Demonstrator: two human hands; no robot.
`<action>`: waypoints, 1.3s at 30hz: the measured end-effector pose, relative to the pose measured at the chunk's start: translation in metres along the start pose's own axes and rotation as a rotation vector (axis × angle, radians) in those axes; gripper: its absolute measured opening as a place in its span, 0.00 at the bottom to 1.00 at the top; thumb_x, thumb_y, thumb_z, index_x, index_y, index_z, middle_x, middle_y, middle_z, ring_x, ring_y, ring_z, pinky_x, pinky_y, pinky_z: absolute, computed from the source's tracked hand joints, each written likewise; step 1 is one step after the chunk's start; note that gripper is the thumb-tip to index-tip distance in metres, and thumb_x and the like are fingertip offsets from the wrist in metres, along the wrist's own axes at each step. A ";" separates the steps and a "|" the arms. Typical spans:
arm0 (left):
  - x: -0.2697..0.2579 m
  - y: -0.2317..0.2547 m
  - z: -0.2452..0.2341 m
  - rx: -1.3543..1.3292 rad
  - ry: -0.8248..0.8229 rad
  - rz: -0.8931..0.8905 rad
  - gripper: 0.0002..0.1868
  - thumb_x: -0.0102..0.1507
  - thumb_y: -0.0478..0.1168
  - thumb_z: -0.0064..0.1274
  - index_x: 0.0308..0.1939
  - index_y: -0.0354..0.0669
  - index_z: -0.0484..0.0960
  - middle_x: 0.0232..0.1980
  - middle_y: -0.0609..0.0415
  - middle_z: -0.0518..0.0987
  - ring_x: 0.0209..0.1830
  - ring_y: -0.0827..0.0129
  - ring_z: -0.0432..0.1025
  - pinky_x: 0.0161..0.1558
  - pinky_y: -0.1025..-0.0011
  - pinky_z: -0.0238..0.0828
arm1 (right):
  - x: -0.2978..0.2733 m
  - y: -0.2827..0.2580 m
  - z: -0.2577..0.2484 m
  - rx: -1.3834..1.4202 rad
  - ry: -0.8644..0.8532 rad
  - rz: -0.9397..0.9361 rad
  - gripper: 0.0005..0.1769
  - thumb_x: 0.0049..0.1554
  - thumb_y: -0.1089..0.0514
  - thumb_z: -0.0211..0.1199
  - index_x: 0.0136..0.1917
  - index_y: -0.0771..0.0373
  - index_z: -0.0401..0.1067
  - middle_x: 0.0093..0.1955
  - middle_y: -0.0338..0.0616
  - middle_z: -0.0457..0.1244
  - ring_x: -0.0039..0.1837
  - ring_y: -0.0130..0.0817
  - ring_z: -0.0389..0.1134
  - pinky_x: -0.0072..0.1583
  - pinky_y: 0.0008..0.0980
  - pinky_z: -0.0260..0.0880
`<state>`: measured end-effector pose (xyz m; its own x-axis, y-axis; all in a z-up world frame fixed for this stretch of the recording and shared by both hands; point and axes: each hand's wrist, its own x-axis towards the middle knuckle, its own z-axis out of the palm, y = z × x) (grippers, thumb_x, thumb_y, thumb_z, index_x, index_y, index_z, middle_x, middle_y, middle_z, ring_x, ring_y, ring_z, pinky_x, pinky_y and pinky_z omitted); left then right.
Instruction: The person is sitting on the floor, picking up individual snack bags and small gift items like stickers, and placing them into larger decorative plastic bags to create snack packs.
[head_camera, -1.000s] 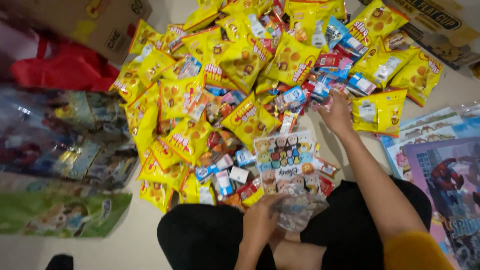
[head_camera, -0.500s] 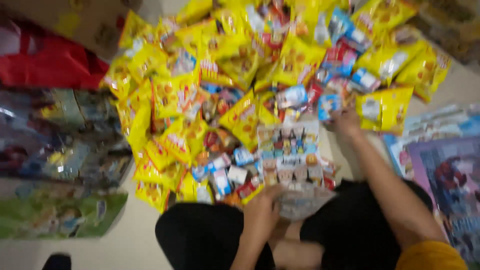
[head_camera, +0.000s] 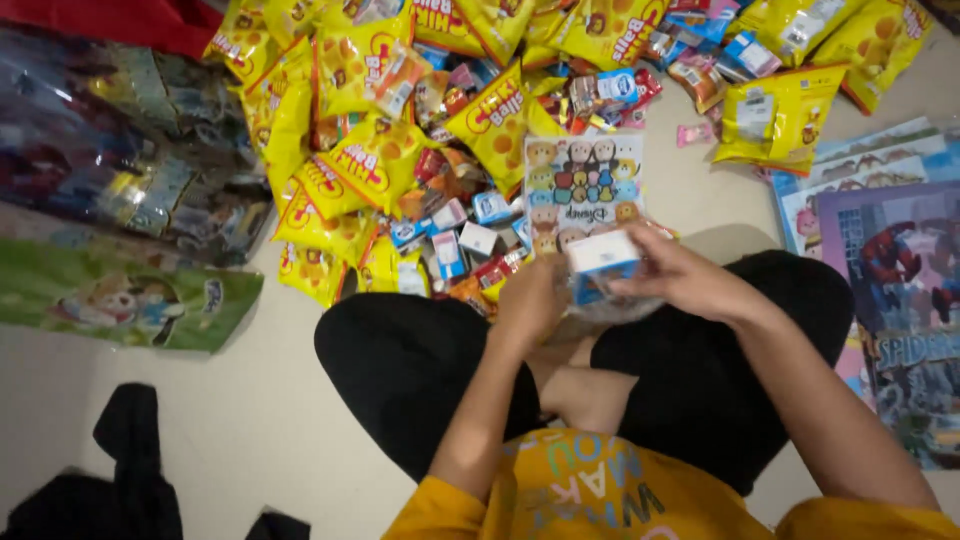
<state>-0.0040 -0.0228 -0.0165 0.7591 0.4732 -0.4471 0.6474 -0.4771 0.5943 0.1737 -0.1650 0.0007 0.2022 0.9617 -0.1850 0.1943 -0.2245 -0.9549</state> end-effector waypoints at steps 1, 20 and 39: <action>0.003 -0.005 0.004 -0.003 0.001 0.000 0.21 0.57 0.36 0.53 0.55 0.50 0.83 0.53 0.47 0.84 0.58 0.46 0.77 0.57 0.44 0.74 | 0.001 0.002 0.006 -0.003 -0.002 0.001 0.33 0.52 0.62 0.71 0.69 0.64 0.64 0.64 0.57 0.60 0.73 0.55 0.58 0.71 0.54 0.56; 0.021 0.020 0.023 -0.176 0.240 0.184 0.31 0.59 0.31 0.46 0.66 0.57 0.78 0.65 0.51 0.80 0.63 0.43 0.74 0.60 0.45 0.73 | 0.033 0.092 0.033 -1.154 0.002 0.637 0.28 0.59 0.45 0.61 0.71 0.47 0.63 0.57 0.55 0.69 0.58 0.64 0.71 0.55 0.66 0.63; 0.064 0.023 0.042 -0.163 0.240 0.204 0.32 0.57 0.29 0.50 0.64 0.59 0.80 0.64 0.61 0.80 0.63 0.49 0.71 0.61 0.48 0.75 | -0.019 0.056 -0.031 -1.103 0.536 0.091 0.12 0.52 0.61 0.69 0.49 0.49 0.83 0.67 0.45 0.60 0.61 0.51 0.64 0.61 0.39 0.67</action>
<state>0.0629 -0.0346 -0.0597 0.8217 0.5499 -0.1495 0.4496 -0.4643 0.7631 0.2105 -0.2005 -0.0422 0.5752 0.8082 0.1266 0.8139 -0.5497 -0.1882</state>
